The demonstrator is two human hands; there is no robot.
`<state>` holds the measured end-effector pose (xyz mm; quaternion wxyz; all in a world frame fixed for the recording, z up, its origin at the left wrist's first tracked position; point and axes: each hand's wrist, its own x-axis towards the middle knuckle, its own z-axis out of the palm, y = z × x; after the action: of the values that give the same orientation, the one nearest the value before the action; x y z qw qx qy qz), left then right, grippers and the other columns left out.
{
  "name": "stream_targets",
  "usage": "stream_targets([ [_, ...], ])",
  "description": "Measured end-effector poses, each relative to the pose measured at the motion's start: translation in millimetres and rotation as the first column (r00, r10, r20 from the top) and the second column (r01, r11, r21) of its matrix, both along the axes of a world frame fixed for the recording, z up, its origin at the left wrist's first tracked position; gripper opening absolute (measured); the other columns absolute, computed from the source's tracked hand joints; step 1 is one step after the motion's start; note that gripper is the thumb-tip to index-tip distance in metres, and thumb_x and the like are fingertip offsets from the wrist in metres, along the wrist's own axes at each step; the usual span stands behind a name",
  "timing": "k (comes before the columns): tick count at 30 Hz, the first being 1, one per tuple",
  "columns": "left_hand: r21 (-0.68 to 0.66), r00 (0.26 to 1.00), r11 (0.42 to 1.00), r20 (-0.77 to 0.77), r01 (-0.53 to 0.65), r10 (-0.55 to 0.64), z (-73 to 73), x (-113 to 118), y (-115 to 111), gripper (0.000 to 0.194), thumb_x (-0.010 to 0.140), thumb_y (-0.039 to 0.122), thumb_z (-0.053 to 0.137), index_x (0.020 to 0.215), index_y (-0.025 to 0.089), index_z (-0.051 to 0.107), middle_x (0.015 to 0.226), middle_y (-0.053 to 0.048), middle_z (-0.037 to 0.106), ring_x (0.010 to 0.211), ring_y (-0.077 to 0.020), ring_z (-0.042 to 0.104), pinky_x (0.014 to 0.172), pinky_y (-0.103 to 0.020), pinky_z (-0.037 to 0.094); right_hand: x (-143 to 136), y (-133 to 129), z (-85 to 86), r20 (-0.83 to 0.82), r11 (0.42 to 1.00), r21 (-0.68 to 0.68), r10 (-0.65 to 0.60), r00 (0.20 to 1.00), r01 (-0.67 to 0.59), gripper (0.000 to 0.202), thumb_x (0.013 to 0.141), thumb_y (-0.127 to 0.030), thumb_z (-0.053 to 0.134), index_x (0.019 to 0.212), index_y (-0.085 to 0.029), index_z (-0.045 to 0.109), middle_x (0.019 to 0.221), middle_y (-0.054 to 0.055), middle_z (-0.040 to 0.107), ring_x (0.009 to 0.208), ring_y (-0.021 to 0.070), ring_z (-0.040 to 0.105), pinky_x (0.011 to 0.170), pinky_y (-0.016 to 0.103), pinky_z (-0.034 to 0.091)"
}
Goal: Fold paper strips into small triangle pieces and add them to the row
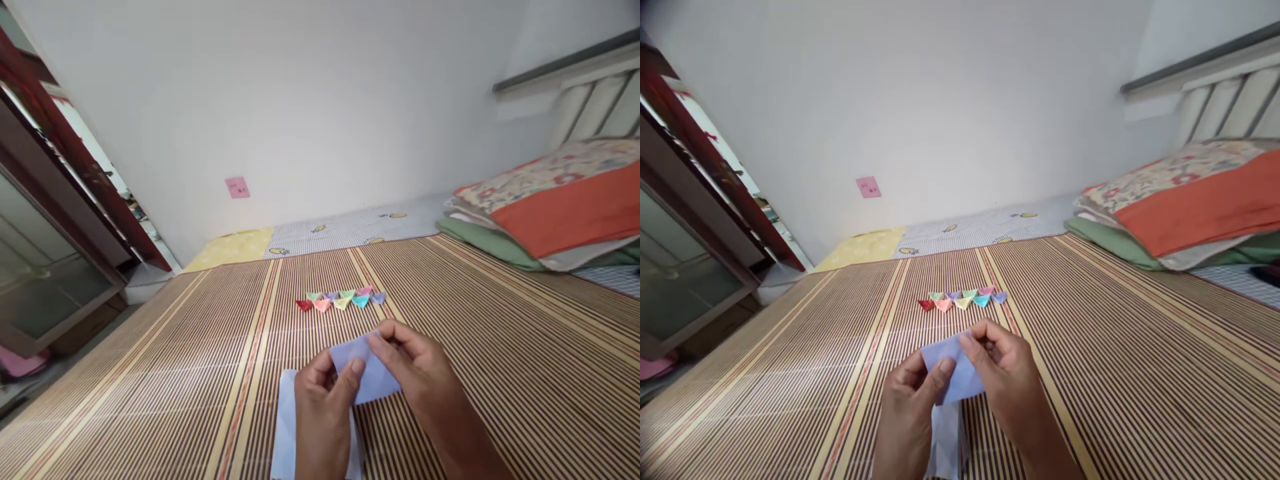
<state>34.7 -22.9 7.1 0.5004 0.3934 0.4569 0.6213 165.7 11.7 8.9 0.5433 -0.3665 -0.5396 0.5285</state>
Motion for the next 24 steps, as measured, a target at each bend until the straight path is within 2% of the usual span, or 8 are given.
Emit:
stream_targets([
  [4, 0.02, 0.998, 0.998, -0.034, 0.057, -0.056, 14.6, -3.6, -25.8, 0.032, 0.083, 0.047, 0.079, 0.083, 0.014, 0.079, 0.069, -0.004, 0.066, 0.063, -0.0159, 0.058, 0.061, -0.026, 0.05, 11.3, -28.1, 8.4, -0.019, 0.996, -0.013, 0.087, 0.996, -0.087, 0.034, 0.092, -0.05, 0.068, 0.079, -0.02, 0.06, 0.068, -0.004, 0.051, 0.059, 0.0122, 0.049, 0.054, 0.023, 0.043],
  [10, 0.096, 0.929, 0.994, -0.371, 0.043, -0.005, 24.5, -3.3, -77.9, 0.039, 0.085, 0.05, 0.076, 0.066, 0.016, 0.069, 0.061, -0.001, 0.053, 0.058, -0.0141, 0.045, 0.052, -0.023, 0.039, 25.2, -85.0, 19.6, 0.11, 0.987, 0.044, 0.148, 0.983, -0.153, 0.026, 0.092, -0.045, 0.07, 0.088, -0.019, 0.069, 0.077, 0.001, 0.065, 0.069, 0.0169, 0.06, 0.062, 0.026, 0.049],
  [14, 0.096, 0.943, 0.995, -0.332, 0.022, 0.011, 26.8, 0.7, -115.3, 0.04, 0.083, 0.048, 0.078, 0.062, 0.017, 0.066, 0.058, 0.0, 0.053, 0.057, -0.0136, 0.044, 0.051, -0.023, 0.038, 27.9, -126.6, 31.2, 0.237, 0.989, 0.125, 0.044, 0.971, -0.075, 0.033, 0.099, -0.046, 0.06, 0.081, -0.019, 0.068, 0.069, -0.001, 0.059, 0.061, 0.0143, 0.053, 0.055, 0.025, 0.041],
  [17, 0.11, 0.962, 0.993, -0.273, 0.033, -0.002, 34.1, -0.9, -141.4, 0.027, 0.078, 0.043, 0.084, 0.084, 0.018, 0.076, 0.071, -0.004, 0.066, 0.065, -0.0169, 0.054, 0.059, -0.024, 0.045, 29.0, -153.2, 41.1, 0.286, 0.982, 0.173, 0.028, 0.958, -0.081, 0.036, 0.102, -0.046, 0.054, 0.08, -0.02, 0.065, 0.07, -0.001, 0.056, 0.063, 0.0145, 0.051, 0.057, 0.025, 0.039],
  [19, 0.132, 0.956, 0.988, -0.292, 0.076, -0.035, 40.8, -4.4, -158.2, 0.027, 0.08, 0.042, 0.083, 0.093, 0.019, 0.079, 0.075, -0.005, 0.067, 0.067, -0.0169, 0.055, 0.06, -0.024, 0.045, 30.5, -167.5, 45.9, 0.307, 0.975, 0.196, 0.039, 0.951, -0.103, 0.037, 0.104, -0.046, 0.052, 0.078, -0.02, 0.06, 0.07, -0.002, 0.053, 0.066, 0.0147, 0.049, 0.06, 0.026, 0.038],
  [21, 0.134, 0.948, 0.985, -0.313, 0.111, -0.065, 47.5, -7.3, -173.6, 0.025, 0.084, 0.043, 0.079, 0.084, 0.018, 0.079, 0.072, -0.004, 0.064, 0.065, -0.0156, 0.052, 0.058, -0.024, 0.042, 32.1, -180.1, 49.1, 0.314, 0.973, 0.186, 0.071, 0.947, -0.135, 0.039, 0.105, -0.046, 0.05, 0.076, -0.021, 0.055, 0.07, -0.003, 0.048, 0.066, 0.0143, 0.045, 0.06, 0.026, 0.036],
  [24, 0.171, 0.936, 0.984, -0.351, 0.055, 0.009, 58.5, -6.4, -189.8, 0.032, 0.085, 0.043, 0.078, 0.069, 0.017, 0.072, 0.066, -0.002, 0.057, 0.063, -0.014, 0.048, 0.057, -0.023, 0.039, 33.6, -197.4, 53.5, 0.318, 0.968, 0.156, 0.139, 0.938, -0.197, 0.041, 0.106, -0.046, 0.047, 0.074, -0.021, 0.05, 0.07, -0.004, 0.043, 0.066, 0.0141, 0.042, 0.06, 0.026, 0.036],
])
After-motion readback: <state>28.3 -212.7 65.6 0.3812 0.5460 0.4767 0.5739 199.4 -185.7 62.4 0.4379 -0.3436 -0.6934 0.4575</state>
